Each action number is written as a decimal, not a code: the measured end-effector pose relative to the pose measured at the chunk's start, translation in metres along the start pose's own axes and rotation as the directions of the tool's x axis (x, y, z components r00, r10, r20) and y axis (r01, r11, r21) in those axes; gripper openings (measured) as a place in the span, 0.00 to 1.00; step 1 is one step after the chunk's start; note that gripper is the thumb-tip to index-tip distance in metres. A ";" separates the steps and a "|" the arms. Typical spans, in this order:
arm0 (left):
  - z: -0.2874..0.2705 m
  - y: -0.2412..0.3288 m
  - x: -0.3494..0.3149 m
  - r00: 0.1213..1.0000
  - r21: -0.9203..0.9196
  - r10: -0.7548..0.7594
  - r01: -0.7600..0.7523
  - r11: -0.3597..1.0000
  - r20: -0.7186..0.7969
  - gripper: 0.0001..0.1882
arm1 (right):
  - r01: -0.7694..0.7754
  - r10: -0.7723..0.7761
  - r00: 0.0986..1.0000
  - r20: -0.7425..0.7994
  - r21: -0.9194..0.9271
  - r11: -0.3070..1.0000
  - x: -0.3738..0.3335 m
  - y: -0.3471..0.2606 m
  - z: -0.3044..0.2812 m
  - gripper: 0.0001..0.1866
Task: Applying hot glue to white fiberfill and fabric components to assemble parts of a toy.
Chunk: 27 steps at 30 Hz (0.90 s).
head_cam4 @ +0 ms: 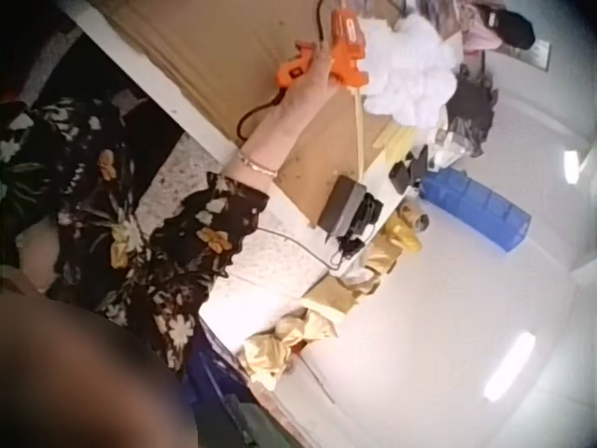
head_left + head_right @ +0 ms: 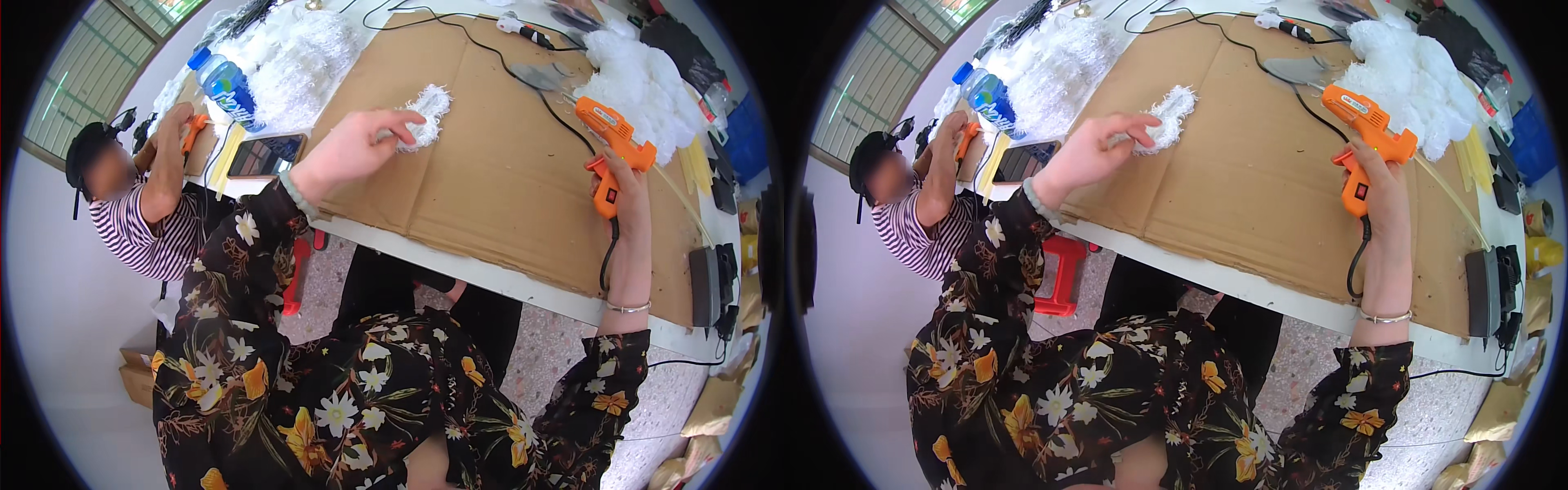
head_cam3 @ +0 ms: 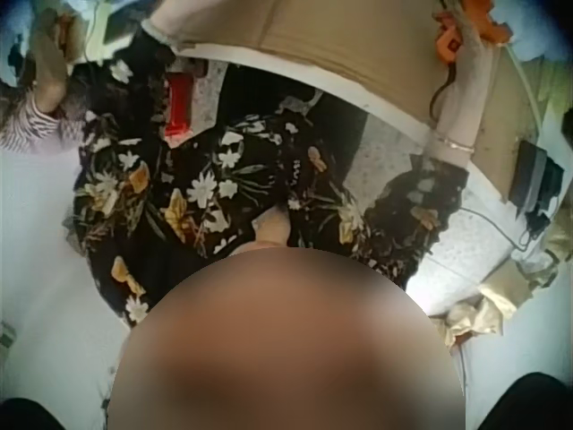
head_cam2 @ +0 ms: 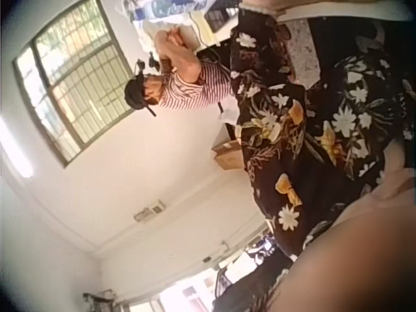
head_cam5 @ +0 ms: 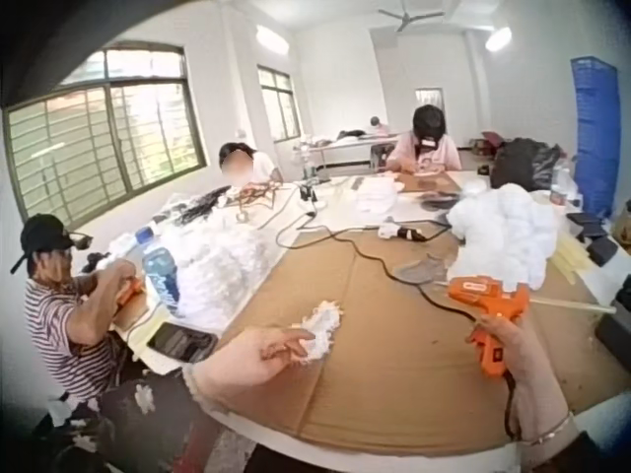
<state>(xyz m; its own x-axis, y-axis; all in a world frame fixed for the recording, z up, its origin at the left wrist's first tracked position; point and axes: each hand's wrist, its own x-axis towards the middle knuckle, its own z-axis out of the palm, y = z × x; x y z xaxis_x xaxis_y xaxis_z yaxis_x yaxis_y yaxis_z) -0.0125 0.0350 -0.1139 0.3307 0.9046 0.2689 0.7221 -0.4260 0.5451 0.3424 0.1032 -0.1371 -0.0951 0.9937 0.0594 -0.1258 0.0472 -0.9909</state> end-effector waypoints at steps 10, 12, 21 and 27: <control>0.016 0.001 0.005 0.964 0.333 0.258 -0.222 0.917 -0.067 0.28 | 0.001 0.000 0.999 -0.032 0.018 1.000 -0.005 -0.006 0.006 0.10; 0.009 0.002 0.012 0.991 0.180 0.124 -0.112 0.977 -0.054 0.28 | 0.003 -0.003 0.999 -0.041 0.014 1.000 -0.004 -0.006 0.004 0.10; 0.011 -0.003 0.025 0.974 0.292 0.214 -0.186 0.938 -0.068 0.29 | 0.010 -0.010 1.000 0.005 0.034 0.999 0.000 -0.012 0.002 0.11; 0.011 0.001 0.055 0.978 0.122 0.144 -0.126 0.984 -0.154 0.29 | -0.003 0.004 0.999 -0.033 0.026 1.000 0.002 -0.009 -0.006 0.11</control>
<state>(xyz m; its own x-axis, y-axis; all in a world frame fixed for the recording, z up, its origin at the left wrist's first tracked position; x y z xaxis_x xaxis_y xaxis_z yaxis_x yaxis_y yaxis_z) 0.0131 0.0843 -0.1078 0.3339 0.8209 0.4633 0.7437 -0.5314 0.4056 0.3497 0.1051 -0.1293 -0.0627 0.9967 0.0512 -0.1510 0.0412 -0.9877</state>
